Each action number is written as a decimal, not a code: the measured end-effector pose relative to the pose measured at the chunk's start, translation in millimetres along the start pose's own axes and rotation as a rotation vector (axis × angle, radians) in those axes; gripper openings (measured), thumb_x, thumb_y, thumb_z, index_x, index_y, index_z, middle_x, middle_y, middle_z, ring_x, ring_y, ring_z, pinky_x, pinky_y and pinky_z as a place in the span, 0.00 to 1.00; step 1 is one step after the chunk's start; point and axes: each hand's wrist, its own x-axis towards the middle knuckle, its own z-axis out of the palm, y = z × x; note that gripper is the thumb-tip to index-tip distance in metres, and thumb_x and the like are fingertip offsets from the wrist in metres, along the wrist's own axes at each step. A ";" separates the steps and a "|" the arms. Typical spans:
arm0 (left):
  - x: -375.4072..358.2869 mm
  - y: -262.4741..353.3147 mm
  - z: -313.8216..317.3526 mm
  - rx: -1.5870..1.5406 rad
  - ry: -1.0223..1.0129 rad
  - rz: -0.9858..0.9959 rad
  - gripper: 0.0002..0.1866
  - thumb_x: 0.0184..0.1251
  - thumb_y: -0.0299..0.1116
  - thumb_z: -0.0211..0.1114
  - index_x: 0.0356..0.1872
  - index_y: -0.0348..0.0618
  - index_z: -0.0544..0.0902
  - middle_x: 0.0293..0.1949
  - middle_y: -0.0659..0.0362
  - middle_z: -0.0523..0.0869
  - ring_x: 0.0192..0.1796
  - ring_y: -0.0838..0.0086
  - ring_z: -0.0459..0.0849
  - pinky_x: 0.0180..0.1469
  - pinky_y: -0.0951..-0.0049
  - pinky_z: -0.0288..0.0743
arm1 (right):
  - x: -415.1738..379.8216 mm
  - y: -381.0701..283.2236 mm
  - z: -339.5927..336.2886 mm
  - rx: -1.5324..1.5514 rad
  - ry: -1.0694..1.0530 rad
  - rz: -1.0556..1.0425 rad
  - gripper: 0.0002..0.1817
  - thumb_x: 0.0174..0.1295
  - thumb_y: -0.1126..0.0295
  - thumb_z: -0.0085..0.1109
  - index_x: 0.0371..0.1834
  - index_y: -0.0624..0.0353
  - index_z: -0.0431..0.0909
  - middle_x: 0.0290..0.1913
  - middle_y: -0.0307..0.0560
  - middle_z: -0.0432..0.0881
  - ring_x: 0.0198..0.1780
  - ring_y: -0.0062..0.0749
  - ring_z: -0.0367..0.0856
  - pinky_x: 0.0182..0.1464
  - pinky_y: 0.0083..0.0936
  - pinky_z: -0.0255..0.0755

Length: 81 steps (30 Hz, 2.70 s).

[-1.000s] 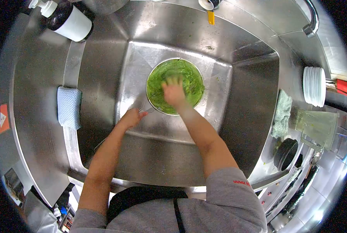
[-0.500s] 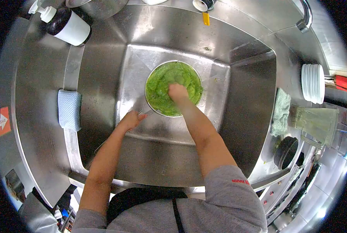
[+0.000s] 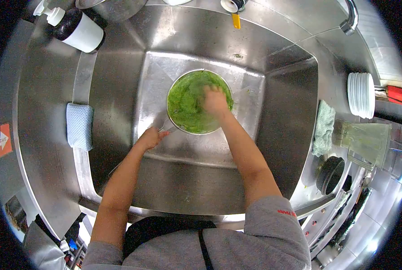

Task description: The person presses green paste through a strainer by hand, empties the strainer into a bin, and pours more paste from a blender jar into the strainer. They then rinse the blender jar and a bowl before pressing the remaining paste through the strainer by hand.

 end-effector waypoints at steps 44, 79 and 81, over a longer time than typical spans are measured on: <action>-7.8 9.0 -6.1 0.012 0.033 -0.022 0.30 0.55 0.56 0.51 0.30 0.29 0.77 0.30 0.40 0.78 0.37 0.51 0.78 0.39 0.59 0.69 | -0.8 -25.3 35.6 -0.060 0.054 0.069 0.28 0.47 0.57 0.55 0.53 0.52 0.62 0.57 0.53 0.58 0.57 0.48 0.57 0.55 0.45 0.54; -19.5 -1.1 4.0 0.080 0.166 0.007 0.30 0.56 0.55 0.50 0.19 0.31 0.75 0.16 0.48 0.77 0.20 0.59 0.78 0.30 0.62 0.70 | -21.7 -22.3 40.6 -0.075 -0.127 -0.080 0.29 0.46 0.60 0.57 0.53 0.48 0.62 0.59 0.51 0.56 0.59 0.50 0.56 0.56 0.43 0.55; -22.8 4.8 -3.5 0.056 0.054 -0.083 0.31 0.57 0.57 0.46 0.33 0.31 0.78 0.34 0.42 0.78 0.40 0.53 0.77 0.42 0.61 0.69 | -22.5 -18.9 39.6 -0.056 -0.185 -0.151 0.28 0.46 0.60 0.57 0.53 0.48 0.62 0.59 0.50 0.56 0.59 0.50 0.55 0.56 0.44 0.55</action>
